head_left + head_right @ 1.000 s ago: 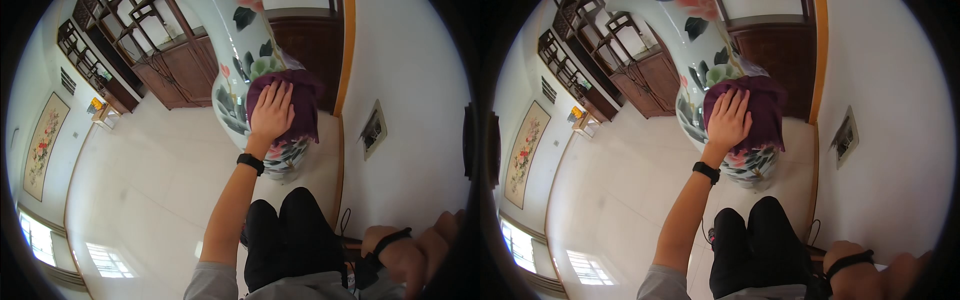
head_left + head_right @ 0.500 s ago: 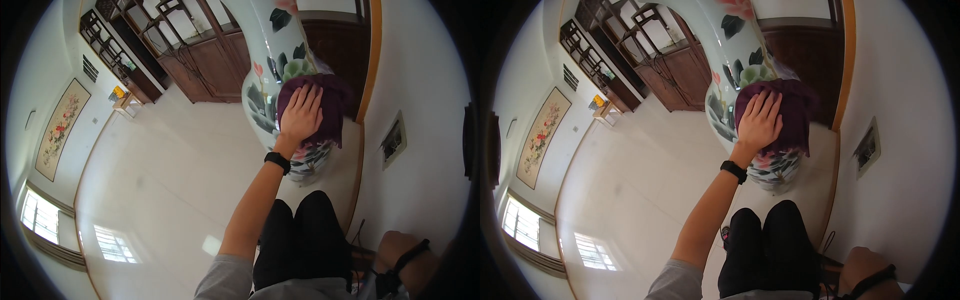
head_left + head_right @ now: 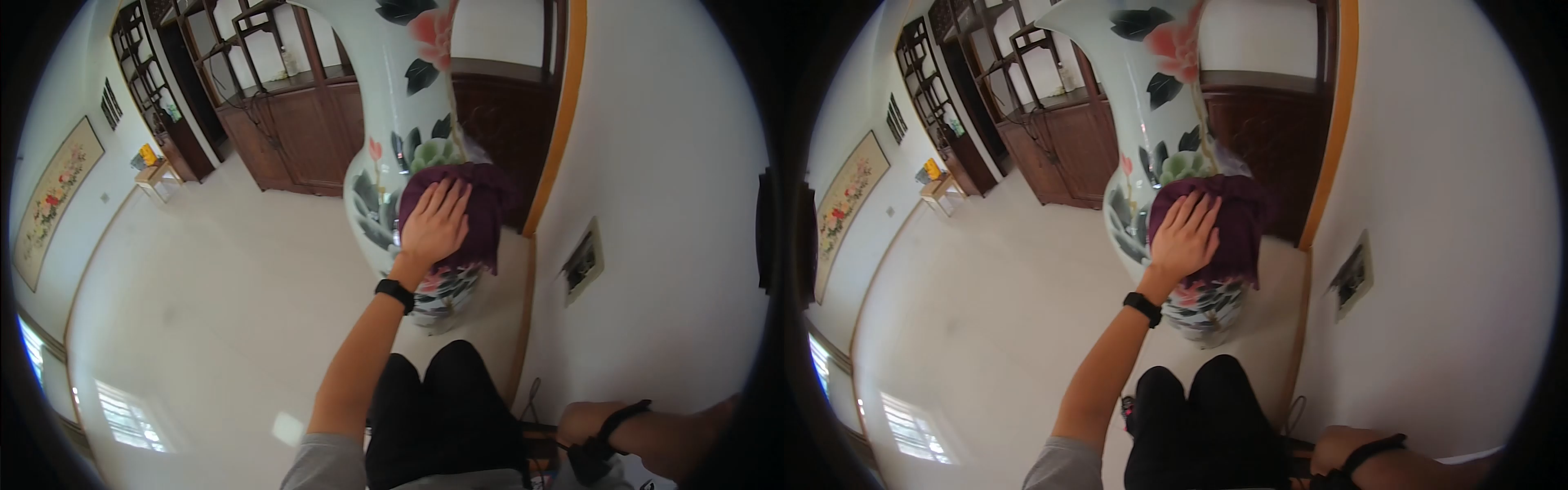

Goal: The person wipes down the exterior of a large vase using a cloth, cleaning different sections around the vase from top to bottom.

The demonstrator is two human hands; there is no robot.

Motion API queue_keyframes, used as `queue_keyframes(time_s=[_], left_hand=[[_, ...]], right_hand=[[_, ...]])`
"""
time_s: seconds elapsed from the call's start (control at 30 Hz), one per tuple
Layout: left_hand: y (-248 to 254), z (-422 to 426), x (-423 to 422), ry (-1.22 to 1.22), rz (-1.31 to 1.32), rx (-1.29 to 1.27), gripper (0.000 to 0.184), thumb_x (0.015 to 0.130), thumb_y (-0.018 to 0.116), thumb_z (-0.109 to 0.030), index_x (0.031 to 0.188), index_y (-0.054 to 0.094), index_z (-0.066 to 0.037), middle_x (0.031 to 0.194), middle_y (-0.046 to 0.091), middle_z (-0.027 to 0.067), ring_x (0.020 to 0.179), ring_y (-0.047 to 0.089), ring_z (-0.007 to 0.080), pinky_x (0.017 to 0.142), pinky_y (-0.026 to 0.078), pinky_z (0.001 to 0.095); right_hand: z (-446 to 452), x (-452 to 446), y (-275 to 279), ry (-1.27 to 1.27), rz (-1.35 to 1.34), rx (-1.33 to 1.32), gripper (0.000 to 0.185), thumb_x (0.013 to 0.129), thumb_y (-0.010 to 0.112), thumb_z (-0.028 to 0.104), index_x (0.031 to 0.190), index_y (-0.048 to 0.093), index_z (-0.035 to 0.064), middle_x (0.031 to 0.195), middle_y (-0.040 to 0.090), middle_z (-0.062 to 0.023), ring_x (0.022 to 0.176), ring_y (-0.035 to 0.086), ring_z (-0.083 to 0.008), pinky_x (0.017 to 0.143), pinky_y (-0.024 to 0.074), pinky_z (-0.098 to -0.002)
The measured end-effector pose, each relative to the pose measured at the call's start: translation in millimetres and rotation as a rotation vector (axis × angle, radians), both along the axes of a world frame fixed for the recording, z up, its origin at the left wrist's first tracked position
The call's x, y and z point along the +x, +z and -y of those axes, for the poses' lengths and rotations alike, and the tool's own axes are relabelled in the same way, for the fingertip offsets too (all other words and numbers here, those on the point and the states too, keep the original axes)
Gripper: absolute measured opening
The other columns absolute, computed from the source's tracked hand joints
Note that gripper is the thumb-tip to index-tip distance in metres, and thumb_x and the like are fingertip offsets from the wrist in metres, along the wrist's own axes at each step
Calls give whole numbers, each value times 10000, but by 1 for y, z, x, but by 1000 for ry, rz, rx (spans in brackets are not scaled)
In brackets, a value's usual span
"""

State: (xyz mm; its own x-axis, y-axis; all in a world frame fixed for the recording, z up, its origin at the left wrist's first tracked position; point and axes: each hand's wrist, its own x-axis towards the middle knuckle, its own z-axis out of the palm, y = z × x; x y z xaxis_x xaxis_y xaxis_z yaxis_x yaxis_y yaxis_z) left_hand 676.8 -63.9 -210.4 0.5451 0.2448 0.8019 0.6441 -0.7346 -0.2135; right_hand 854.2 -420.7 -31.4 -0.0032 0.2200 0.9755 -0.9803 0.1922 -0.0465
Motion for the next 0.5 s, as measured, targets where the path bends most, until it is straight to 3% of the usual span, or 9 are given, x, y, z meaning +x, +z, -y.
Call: queue_keyframes(time_s=[0.2, 0.37, 0.5], left_hand=[[0, 1, -1, 17, -27, -10, 495, 928, 561, -242, 1367, 581, -15, 1349, 604, 152, 1321, 512, 311, 1164, 352, 431], [0, 0, 0, 23, -18, 16, 497, 910, 591, -223, 1370, 593, -37, 1292, 632, 139, 1295, 534, 312, 1149, 369, 441], [-1, 0, 0, 11, -12, 22, 495, 912, 590, -219, 1372, 593, -38, 1290, 629, 142, 1278, 546, 323, 1134, 383, 449]], right_hand=[[-14, -1, -9, -254, -9, -163, 290, 1070, 456, 246, 864, 469, 44, 694, 521, -134, 624, 625, -304, 555, 559, -401], [-45, -51, 7, -771, -158, -446, 28, 962, 452, 68, 958, 473, 50, 733, 510, -104, 609, 564, -268, 499, 450, -400], [-58, -65, 4, -658, -45, -370, 28, 962, 472, 84, 951, 481, 60, 737, 518, -90, 622, 563, -253, 521, 449, -389]])
